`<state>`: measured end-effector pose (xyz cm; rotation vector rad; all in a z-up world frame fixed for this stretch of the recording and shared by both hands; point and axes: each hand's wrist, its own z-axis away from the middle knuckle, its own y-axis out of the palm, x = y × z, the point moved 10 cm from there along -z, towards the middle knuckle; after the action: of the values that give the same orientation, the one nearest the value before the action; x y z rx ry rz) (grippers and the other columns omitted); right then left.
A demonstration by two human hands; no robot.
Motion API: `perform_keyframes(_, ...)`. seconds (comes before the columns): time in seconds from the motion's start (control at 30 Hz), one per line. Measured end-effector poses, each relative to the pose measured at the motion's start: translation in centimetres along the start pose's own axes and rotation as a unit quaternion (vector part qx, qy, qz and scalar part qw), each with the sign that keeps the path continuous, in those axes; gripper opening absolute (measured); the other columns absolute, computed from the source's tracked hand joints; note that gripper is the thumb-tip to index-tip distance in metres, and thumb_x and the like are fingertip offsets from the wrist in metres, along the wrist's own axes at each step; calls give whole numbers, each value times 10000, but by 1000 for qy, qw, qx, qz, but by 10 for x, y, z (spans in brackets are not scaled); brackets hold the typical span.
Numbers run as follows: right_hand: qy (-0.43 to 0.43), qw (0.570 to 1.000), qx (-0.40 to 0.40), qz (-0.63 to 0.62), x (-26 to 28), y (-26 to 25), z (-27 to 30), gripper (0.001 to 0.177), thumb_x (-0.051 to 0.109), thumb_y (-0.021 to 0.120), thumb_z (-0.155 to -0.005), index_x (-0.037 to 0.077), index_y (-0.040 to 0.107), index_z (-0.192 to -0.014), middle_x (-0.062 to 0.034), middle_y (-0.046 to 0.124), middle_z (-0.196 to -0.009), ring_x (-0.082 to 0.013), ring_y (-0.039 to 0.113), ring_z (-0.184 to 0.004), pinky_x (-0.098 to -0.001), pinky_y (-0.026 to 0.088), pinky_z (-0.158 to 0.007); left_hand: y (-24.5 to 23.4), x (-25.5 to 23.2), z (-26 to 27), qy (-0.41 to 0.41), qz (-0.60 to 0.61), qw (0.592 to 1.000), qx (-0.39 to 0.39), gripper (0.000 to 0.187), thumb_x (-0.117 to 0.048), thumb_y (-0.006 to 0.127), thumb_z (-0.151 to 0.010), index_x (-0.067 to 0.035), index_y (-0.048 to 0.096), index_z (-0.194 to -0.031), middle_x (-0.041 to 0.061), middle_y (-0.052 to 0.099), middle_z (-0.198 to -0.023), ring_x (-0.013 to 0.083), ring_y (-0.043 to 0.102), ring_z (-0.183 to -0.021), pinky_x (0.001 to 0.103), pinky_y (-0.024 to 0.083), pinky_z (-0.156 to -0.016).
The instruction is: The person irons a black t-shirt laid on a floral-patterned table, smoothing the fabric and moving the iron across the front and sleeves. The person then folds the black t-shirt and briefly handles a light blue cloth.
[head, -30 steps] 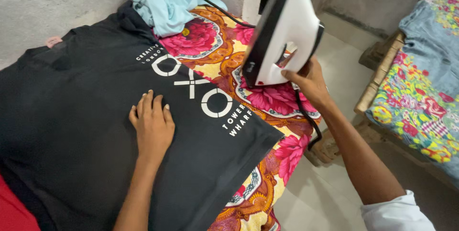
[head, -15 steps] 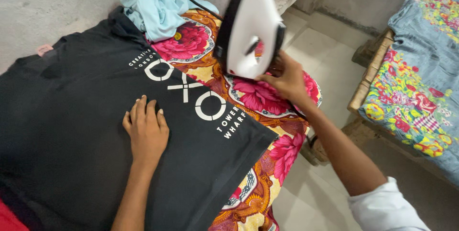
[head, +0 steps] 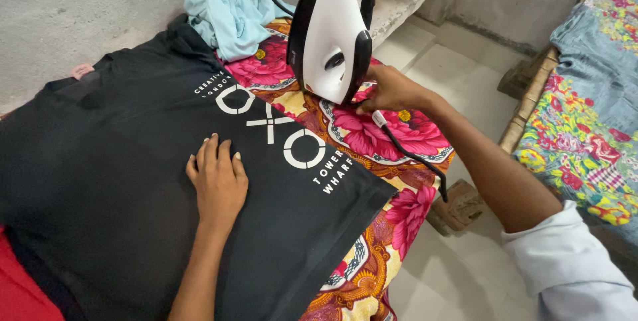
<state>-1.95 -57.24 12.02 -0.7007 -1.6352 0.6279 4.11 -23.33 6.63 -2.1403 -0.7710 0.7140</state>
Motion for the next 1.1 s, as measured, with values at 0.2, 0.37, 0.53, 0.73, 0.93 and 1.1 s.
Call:
perform_keyframes(0.2, 3, 999, -6, 49, -1, 7, 17, 739, 75, 849, -697, 72, 537, -1367, -111, 695, -1203, -242, 679, -1096, -385, 575, -888, 2, 1, 1, 2, -10, 1000, -1, 357, -198, 569, -1015, 16, 642, -1291, 208, 559, -1447, 331, 479, -1406, 594, 322, -1145)
perform_keyframes(0.37, 101, 989, -19, 104, -32, 4, 36, 435, 77, 756, -790, 72, 686, -1219, -125, 752, -960, -281, 730, -906, -382, 586, -893, 2, 2, 0, -2, -5, 1000, 1, 356, -197, 564, -1008, 11, 642, -1287, 201, 561, -1447, 332, 475, -1409, 594, 320, -1145)
perform_keyframes(0.53, -95, 954, -82, 271, 11, 5, 44, 436, -29, 647, -693, 33, 720, -1119, -129, 717, -1078, -329, 648, -1047, -406, 517, -954, 4, 3, 1, -6, -4, 1000, 5, 353, -198, 561, -1010, 5, 637, -1288, 202, 552, -1448, 337, 466, -1412, 598, 314, -1144)
perform_keyframes(0.73, -211, 832, -23, 513, 50, 34, 61, 361, 97, 644, -809, 4, 701, -1152, -72, 707, -1087, -252, 583, -1040, -372, 473, -944, 5, 4, 1, 5, -15, 1000, 3, 354, -199, 562, -1021, 12, 627, -1298, 213, 549, -1451, 340, 468, -1413, 595, 316, -1151)
perform_keyframes(0.93, -292, 702, -13, 649, 54, 53, 74, 467, 170, 629, -885, -27, 659, -1308, -77, 702, -1131, -201, 586, -1070, -349, 462, -951, 0, 1, 3, 14, -14, 1000, -20, 356, -194, 569, -1013, 13, 630, -1295, 216, 555, -1440, 347, 481, -1399, 598, 329, -1142)
perform_keyframes(1.1, -174, 869, -6, 462, 36, 36, 67, 664, 202, 668, -711, 20, 638, -1348, -140, 690, -1267, -261, 573, -1201, -433, 444, -1023, 3, 1, 3, 11, -14, 1000, -14, 345, -191, 571, -1012, 12, 634, -1284, 212, 560, -1433, 346, 483, -1398, 599, 329, -1143)
